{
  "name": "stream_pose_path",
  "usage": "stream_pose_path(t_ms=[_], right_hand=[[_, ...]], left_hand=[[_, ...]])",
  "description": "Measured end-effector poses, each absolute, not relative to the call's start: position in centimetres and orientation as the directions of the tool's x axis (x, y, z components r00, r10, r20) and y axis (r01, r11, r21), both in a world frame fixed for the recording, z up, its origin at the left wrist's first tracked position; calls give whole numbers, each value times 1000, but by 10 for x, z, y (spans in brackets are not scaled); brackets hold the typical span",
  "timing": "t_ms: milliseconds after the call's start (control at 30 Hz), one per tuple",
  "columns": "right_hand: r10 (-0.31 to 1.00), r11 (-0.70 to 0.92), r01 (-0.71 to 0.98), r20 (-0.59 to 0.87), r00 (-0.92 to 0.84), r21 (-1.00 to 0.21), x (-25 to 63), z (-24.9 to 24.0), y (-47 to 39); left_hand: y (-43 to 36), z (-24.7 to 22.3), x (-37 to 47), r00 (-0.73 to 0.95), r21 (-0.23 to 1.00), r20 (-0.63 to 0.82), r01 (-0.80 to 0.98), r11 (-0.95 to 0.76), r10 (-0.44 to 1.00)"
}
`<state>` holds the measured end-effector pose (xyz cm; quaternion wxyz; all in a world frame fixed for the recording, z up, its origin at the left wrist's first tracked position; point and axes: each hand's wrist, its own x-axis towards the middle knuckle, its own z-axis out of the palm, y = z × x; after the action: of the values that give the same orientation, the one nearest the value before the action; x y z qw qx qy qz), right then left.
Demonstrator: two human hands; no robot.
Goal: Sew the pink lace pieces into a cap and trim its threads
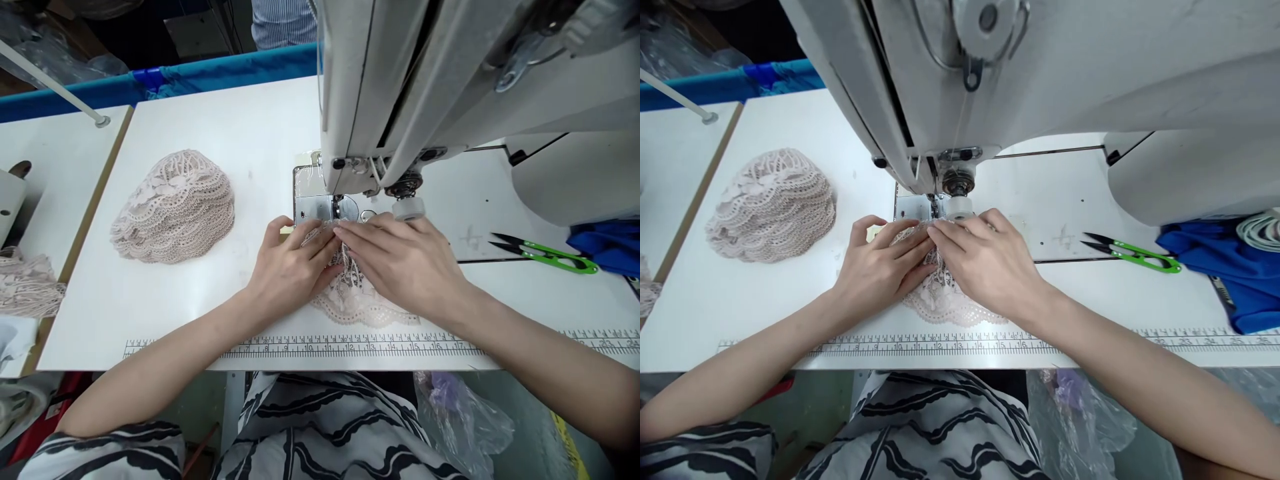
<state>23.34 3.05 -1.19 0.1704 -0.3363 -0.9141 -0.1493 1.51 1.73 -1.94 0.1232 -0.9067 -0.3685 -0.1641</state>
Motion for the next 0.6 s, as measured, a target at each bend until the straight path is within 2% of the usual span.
stream_pose_path(t_ms=[200,600], right_hand=[[642,679,716,341,-687,164,229,-21,26],[693,646,746,287,-662,163,231,-24,34]], left_hand=[[12,-19,15,672,-156,343,730,-665,657],[19,-22,17,644,-125,349,752,-647,681]])
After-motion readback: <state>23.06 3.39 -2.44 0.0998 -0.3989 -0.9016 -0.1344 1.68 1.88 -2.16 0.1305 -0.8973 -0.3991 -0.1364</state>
